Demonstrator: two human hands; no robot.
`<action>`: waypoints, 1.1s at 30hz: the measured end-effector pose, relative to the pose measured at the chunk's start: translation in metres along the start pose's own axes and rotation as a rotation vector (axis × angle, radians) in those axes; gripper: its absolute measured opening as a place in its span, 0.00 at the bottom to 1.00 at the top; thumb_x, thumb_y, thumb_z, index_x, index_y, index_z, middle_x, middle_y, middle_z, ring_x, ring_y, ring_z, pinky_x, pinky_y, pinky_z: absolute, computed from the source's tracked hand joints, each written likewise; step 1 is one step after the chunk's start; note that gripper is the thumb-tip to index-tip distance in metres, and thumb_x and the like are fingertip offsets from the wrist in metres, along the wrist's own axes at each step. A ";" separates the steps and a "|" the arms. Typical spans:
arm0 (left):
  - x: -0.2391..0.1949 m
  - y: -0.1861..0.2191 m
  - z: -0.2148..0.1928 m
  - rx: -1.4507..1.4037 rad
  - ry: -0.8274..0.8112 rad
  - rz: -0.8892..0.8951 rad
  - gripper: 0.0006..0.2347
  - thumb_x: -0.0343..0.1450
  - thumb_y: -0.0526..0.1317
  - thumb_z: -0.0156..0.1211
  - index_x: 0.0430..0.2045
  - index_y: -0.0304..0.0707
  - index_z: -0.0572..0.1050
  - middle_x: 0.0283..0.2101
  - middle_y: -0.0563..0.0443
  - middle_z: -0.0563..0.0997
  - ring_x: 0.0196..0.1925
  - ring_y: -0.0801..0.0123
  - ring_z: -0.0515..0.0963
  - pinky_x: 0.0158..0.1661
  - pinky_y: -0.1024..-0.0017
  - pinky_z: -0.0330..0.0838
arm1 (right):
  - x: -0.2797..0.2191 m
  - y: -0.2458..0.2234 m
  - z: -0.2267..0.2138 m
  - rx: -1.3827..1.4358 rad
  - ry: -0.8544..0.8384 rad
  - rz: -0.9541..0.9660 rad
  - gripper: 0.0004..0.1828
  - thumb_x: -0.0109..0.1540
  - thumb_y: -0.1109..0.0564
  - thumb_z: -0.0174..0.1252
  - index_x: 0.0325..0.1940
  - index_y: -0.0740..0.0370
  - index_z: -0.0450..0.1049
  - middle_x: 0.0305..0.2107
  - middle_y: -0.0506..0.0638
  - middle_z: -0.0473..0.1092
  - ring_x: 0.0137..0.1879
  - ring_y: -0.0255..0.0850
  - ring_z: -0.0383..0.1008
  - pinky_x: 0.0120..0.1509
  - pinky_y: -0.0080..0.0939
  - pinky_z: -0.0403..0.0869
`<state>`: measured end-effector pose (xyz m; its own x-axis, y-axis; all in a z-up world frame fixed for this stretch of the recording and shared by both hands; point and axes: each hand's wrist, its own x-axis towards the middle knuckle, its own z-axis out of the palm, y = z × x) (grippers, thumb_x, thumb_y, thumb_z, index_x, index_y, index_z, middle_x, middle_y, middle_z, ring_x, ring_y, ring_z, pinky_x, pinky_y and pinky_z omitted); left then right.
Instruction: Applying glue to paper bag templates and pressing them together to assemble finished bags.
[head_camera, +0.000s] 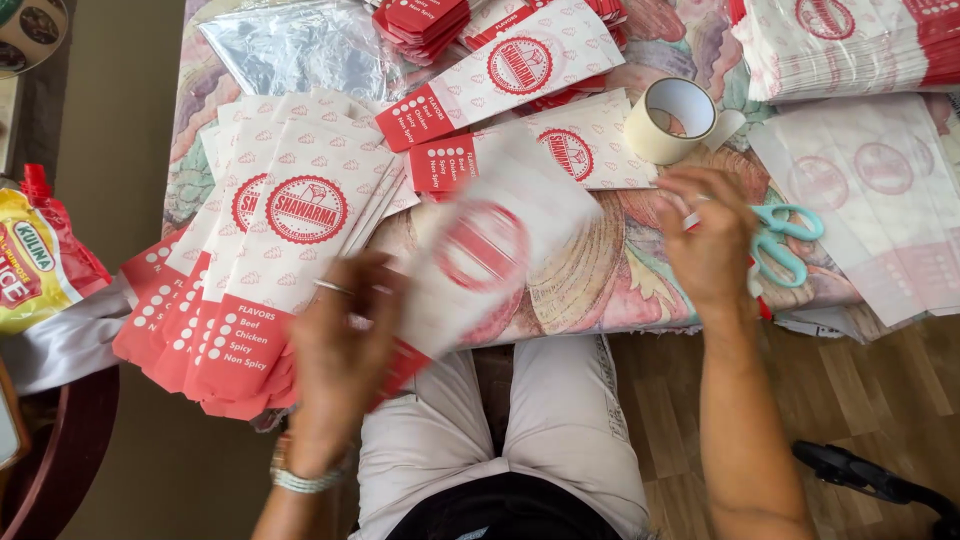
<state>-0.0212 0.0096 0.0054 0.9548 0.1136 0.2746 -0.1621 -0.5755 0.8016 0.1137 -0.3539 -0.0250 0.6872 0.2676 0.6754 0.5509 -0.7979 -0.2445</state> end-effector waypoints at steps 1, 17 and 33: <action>0.006 -0.003 -0.018 0.068 0.155 -0.039 0.07 0.75 0.36 0.61 0.45 0.42 0.75 0.35 0.59 0.83 0.29 0.75 0.80 0.34 0.73 0.73 | 0.007 -0.003 0.013 -0.001 -0.043 -0.082 0.09 0.64 0.70 0.67 0.49 0.71 0.81 0.48 0.61 0.75 0.55 0.55 0.73 0.61 0.54 0.71; 0.028 -0.060 -0.048 0.785 0.432 0.269 0.06 0.74 0.25 0.68 0.42 0.27 0.83 0.54 0.33 0.75 0.51 0.43 0.70 0.48 0.48 0.67 | -0.021 -0.061 0.012 0.000 -0.122 -0.352 0.05 0.64 0.72 0.63 0.38 0.67 0.81 0.38 0.61 0.80 0.46 0.57 0.81 0.49 0.52 0.81; 0.013 -0.038 0.080 0.372 -0.145 0.618 0.13 0.76 0.39 0.59 0.49 0.28 0.78 0.59 0.33 0.78 0.64 0.40 0.75 0.63 0.52 0.69 | -0.077 0.020 -0.054 -0.373 -0.131 0.301 0.28 0.63 0.60 0.73 0.64 0.78 0.77 0.51 0.73 0.70 0.55 0.65 0.63 0.59 0.64 0.65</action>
<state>0.0174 -0.0317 -0.0634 0.7439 -0.4140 0.5246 -0.6109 -0.7395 0.2828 0.0459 -0.4194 -0.0440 0.8568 0.0422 0.5138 0.1286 -0.9826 -0.1338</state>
